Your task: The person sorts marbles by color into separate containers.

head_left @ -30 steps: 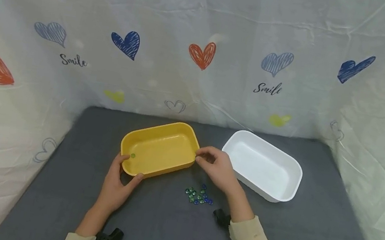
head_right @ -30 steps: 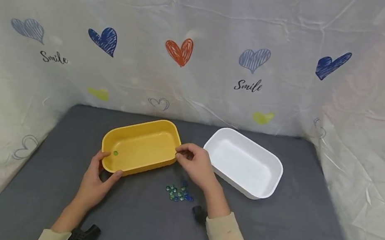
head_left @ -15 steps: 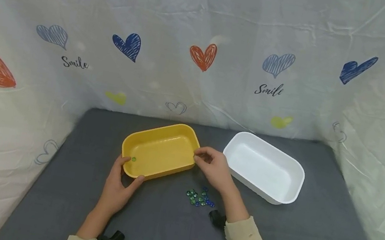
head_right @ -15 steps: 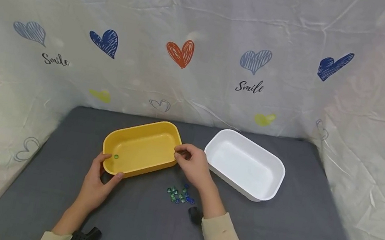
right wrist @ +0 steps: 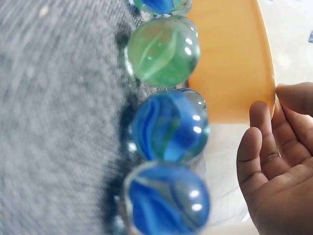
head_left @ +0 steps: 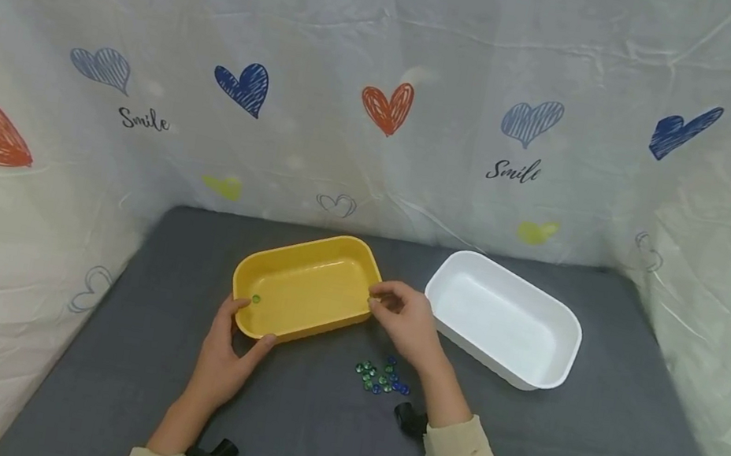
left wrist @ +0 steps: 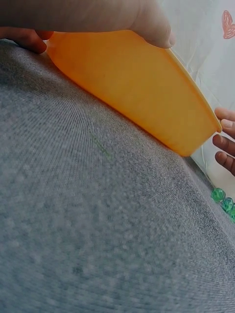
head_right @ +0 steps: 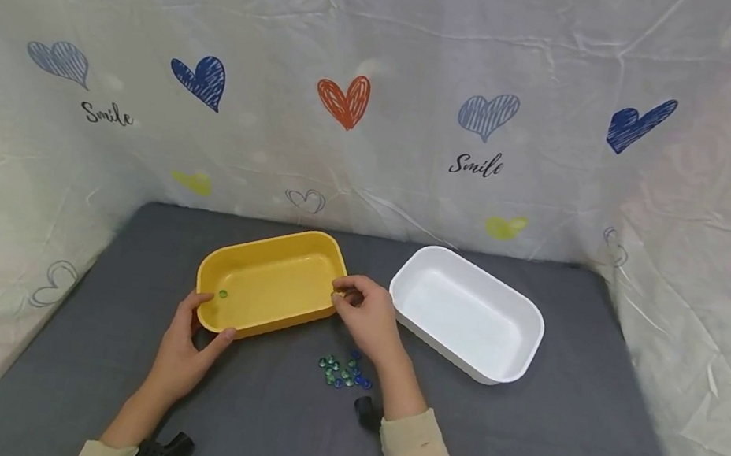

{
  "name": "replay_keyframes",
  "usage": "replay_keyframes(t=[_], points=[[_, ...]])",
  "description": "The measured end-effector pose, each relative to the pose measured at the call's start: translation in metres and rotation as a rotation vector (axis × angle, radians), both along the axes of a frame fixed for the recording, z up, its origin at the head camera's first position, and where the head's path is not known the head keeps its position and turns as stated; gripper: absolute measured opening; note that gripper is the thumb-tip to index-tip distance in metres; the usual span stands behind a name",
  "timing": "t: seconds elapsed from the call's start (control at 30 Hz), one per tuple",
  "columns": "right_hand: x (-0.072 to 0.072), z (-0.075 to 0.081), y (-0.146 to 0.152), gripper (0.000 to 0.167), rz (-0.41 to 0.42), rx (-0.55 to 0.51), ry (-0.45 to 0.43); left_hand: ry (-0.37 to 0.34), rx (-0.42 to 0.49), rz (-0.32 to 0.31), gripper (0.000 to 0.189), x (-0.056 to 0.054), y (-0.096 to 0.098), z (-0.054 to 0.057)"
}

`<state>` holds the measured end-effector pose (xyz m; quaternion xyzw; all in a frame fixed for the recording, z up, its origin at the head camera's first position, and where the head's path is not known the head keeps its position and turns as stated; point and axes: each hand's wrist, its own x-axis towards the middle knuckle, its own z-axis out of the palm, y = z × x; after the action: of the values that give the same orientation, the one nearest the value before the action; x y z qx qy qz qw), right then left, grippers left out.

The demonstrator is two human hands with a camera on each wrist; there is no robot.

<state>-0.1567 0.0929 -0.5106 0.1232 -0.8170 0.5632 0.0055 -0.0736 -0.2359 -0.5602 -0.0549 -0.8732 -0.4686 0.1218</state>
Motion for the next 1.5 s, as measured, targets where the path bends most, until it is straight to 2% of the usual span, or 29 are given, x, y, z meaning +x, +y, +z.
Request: replay_keyframes(t=[0.27,0.63,1.07,1.5], points=[[0.0010,-0.0004,0.0008,0.024,0.003,-0.021,-0.005,0.010,-0.012,-0.002,0.081,-0.0004,-0.0001,0.0003],[0.0003,-0.0033,-0.0001,0.024,0.015,-0.041,0.002,-0.024,0.002,0.016,0.082,0.0005,-0.0004,-0.0002],[0.0032,-0.0024,-0.0006,0.024,-0.001,-0.039,0.017,-0.032,-0.014,0.019,0.080,-0.0002,0.0007,0.0012],[0.0039,-0.0050,-0.0007,0.024,-0.004,-0.026,0.022,-0.010,-0.019,0.010,0.080,0.0001,0.0013,0.0019]])
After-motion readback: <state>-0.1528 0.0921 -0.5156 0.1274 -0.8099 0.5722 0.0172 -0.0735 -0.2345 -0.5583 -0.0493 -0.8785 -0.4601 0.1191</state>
